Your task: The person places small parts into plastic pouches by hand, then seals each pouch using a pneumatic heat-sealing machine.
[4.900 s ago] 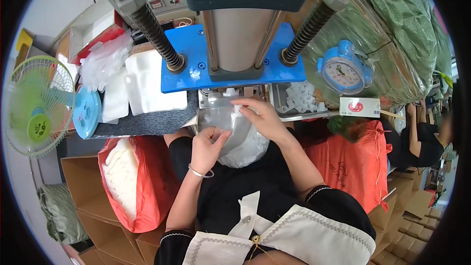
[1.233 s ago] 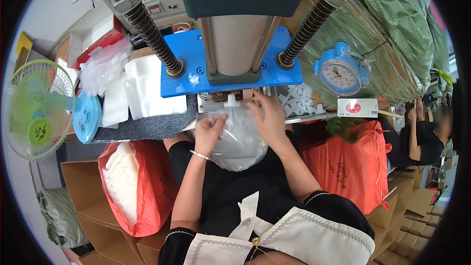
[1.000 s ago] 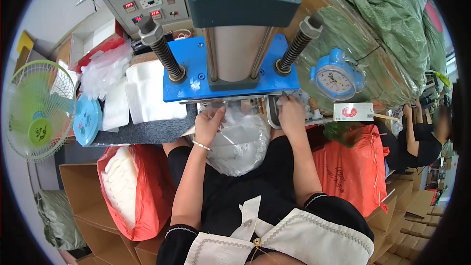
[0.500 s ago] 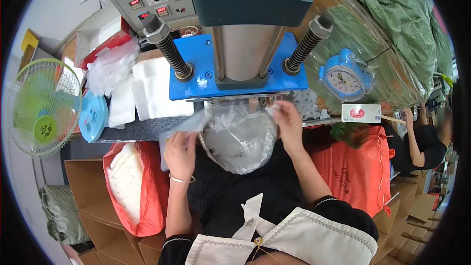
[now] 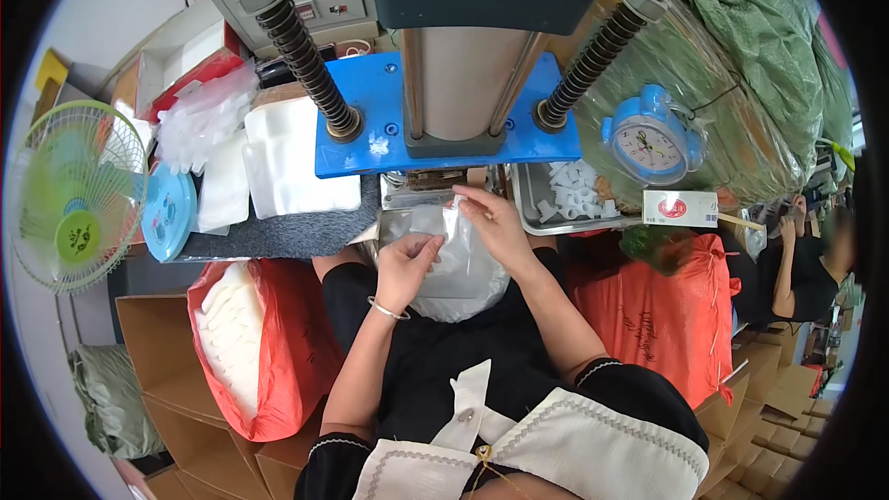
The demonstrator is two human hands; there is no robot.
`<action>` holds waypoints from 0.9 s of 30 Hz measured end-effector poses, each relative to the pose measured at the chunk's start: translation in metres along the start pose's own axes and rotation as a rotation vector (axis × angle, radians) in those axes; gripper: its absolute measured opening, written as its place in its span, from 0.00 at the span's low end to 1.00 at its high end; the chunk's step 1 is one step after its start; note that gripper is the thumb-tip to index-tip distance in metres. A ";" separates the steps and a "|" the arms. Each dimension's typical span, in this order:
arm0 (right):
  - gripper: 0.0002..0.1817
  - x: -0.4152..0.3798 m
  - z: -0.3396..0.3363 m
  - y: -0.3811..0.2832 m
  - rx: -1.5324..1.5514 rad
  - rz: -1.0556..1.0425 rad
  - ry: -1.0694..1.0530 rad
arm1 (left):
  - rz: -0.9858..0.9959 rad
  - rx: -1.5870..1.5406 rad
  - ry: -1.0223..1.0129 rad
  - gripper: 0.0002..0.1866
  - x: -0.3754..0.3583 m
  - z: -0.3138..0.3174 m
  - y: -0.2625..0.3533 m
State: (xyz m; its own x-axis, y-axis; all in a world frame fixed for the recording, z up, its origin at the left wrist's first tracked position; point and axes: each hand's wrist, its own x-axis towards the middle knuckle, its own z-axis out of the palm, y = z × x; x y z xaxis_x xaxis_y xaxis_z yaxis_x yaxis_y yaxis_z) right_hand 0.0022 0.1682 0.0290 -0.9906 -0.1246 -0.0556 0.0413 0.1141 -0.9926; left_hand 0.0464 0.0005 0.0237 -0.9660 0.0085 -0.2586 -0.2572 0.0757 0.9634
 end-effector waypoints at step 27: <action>0.10 -0.026 -0.019 -0.037 0.162 -0.096 0.206 | 0.399 0.562 0.203 0.04 -0.036 -0.039 0.054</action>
State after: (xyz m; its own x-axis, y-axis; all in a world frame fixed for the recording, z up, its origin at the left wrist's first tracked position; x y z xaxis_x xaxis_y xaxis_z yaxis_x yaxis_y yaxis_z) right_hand 0.0236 0.1864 0.0693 -0.9959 0.0780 0.0463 -0.0503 -0.0501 -0.9975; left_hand 0.0666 -0.0347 0.0879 -0.9835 -0.0393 0.1767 0.1168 0.6079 0.7854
